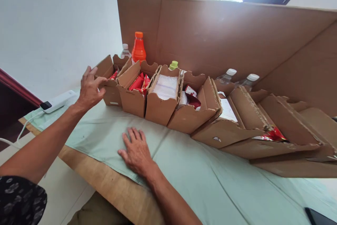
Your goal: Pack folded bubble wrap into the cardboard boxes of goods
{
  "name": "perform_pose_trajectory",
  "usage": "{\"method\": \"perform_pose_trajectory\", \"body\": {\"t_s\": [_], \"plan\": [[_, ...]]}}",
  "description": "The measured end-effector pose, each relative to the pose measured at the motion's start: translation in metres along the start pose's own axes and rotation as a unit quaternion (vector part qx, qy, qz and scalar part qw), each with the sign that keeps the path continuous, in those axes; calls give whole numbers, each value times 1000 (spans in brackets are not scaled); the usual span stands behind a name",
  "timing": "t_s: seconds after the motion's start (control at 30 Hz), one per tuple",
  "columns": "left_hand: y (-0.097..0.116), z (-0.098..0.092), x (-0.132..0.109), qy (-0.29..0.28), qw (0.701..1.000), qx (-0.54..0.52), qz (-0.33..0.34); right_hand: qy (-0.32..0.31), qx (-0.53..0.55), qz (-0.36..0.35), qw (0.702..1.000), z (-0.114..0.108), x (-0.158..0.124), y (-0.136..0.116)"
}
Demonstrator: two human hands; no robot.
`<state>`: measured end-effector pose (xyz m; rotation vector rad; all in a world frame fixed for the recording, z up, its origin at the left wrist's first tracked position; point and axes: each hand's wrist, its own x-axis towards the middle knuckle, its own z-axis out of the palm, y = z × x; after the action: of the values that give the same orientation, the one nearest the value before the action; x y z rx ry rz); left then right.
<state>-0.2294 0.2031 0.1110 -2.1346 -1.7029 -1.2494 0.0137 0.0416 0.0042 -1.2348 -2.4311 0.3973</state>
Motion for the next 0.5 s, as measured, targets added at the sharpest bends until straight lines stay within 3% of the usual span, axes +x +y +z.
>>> {"method": "perform_pose_trajectory", "body": {"t_s": [0.17,0.3,0.4,0.5], "plan": [[-22,-18,-1,9,998,-53,-9,-33,-14,-69,997,14,-10,-28],[-30,-53,-28,20,997,-75,7,19,40,-72,996,16,-12,-25],[-11,-78,-63,31,997,-53,54,64,67,-53,994,11,-15,-14],[33,-93,-102,42,995,-7,90,98,79,-31,992,-1,-19,-7]]}}
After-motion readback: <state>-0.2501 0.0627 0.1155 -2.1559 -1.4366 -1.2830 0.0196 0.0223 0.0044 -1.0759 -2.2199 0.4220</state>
